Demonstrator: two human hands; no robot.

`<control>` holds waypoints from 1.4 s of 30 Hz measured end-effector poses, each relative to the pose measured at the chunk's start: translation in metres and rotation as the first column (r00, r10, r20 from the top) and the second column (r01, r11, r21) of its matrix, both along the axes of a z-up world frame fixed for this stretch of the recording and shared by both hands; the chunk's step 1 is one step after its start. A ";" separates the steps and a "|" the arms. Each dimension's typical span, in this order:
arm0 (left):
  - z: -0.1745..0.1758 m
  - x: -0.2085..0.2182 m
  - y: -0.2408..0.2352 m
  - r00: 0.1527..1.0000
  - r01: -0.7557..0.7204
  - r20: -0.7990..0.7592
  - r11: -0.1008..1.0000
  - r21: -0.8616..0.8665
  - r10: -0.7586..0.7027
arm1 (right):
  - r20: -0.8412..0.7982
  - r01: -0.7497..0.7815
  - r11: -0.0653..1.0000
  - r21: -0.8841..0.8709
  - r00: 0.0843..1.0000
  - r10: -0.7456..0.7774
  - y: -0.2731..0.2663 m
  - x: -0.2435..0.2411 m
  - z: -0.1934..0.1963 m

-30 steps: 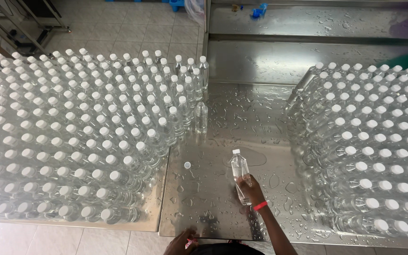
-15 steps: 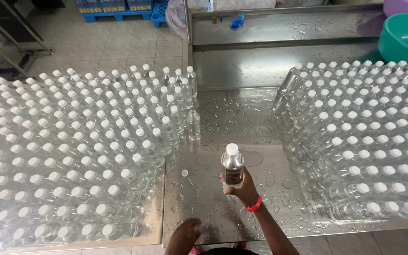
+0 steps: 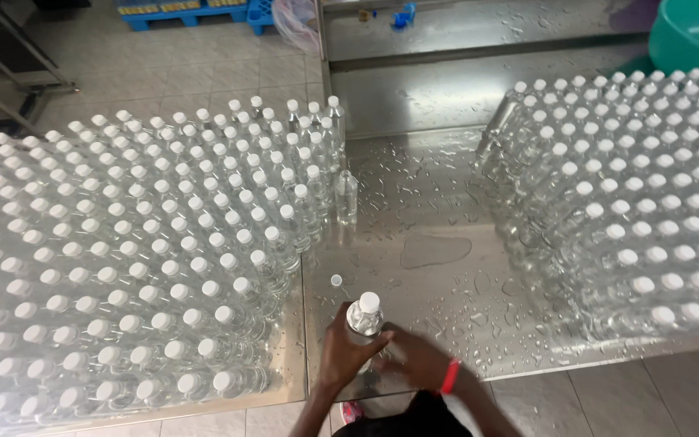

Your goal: The person repeatedly picks up clear plastic bottles from a large group on a metal table, screws on white caps, and places the capped bottles back into the group. The task is performed by hand without tools.

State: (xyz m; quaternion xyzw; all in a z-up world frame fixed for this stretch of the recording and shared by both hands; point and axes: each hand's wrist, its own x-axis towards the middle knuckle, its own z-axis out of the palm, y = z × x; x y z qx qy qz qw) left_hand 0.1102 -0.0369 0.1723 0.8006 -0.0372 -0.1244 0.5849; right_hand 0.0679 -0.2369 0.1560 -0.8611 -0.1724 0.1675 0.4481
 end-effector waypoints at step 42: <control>0.100 0.050 -0.091 0.089 0.981 -0.228 0.125 -0.146 -0.969 | 0.841 0.078 0.894 -0.440 0.384 0.380 -0.125 -0.032 0.097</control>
